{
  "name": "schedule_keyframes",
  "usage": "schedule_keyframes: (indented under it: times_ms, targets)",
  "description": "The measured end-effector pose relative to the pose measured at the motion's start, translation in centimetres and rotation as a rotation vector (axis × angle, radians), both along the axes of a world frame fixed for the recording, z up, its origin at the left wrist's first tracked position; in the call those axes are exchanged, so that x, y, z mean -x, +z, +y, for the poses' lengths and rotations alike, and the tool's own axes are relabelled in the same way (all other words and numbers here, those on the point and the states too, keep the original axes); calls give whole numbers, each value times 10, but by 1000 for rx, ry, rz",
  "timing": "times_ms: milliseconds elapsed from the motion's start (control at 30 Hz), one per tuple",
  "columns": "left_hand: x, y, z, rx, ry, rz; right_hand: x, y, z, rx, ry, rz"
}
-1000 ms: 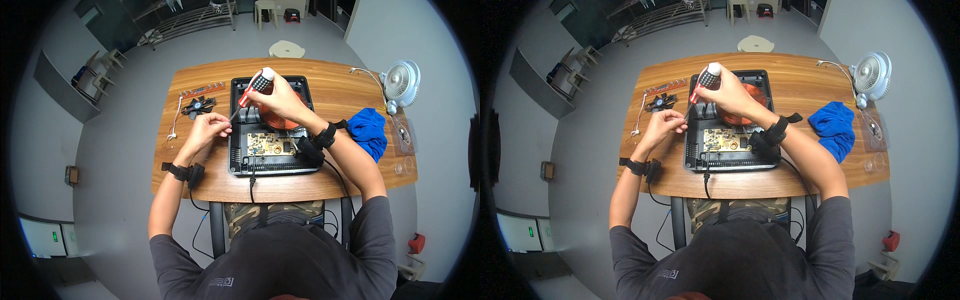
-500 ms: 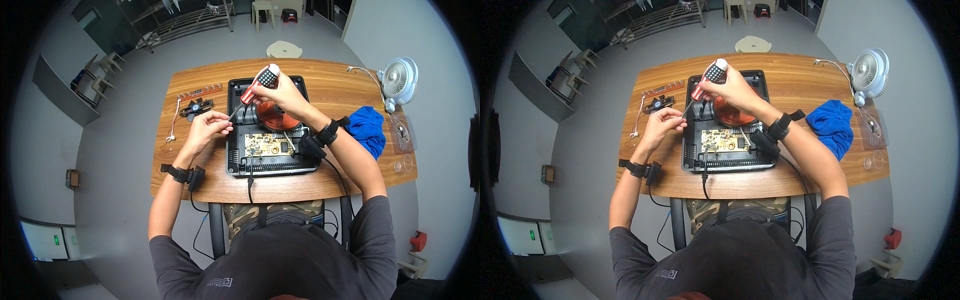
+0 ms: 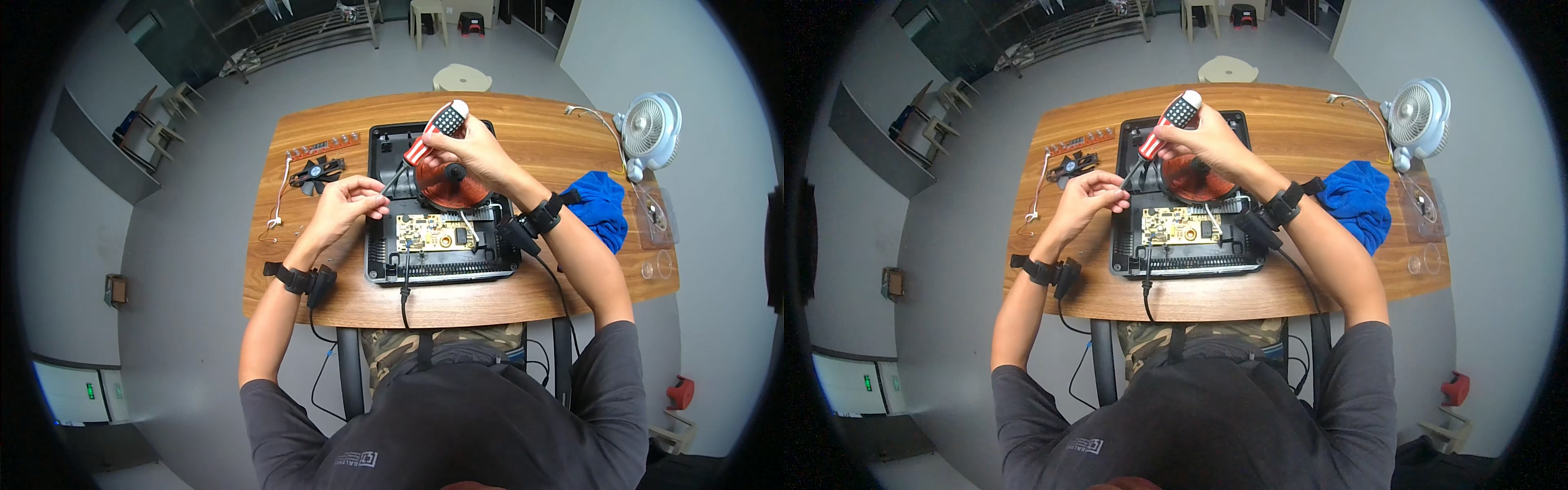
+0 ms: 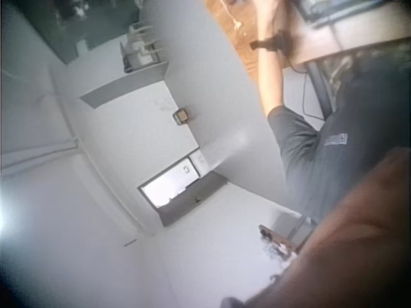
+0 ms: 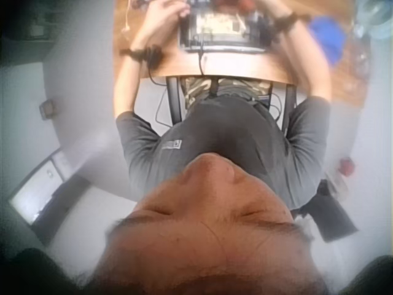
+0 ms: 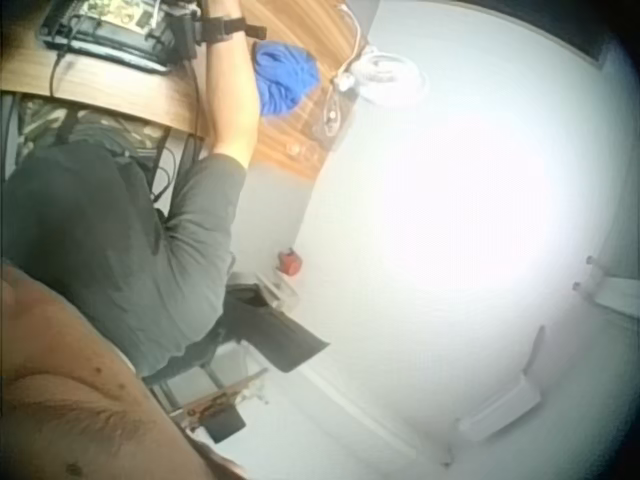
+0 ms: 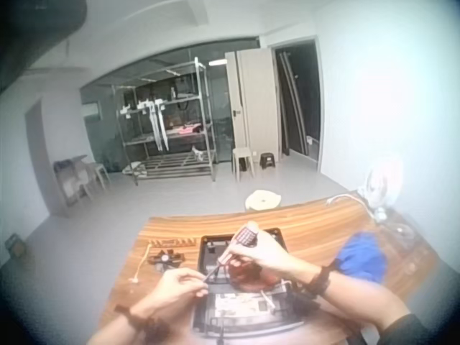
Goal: The person cleans the underside of a black plastic device with a blue cloth, then flips it over to access the interior. They place a copper-colored circular component and a small circuit board inside, then use a screwdriver to secure the parts. The person continues to adjust and tighten components within the device.
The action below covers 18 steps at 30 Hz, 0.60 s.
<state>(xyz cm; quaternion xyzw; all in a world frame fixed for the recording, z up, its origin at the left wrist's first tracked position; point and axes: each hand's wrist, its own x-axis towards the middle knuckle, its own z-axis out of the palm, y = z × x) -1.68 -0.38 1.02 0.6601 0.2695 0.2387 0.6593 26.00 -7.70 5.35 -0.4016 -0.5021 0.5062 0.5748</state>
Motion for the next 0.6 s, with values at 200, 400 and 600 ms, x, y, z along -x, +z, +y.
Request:
schedule_keyframes:
  times_ms: [200, 400, 600]
  targets:
    - [-5, 3, -5, -143, -34, 82, -2, 0, -5, -23, -14, -88]
    - [3, -12, -8, -913, -243, 448, -13, -1, -15, -48, -21, -179]
    - [-2, -32, -14, -956, -328, 560, -20, 1, -22, -7, -55, -196]
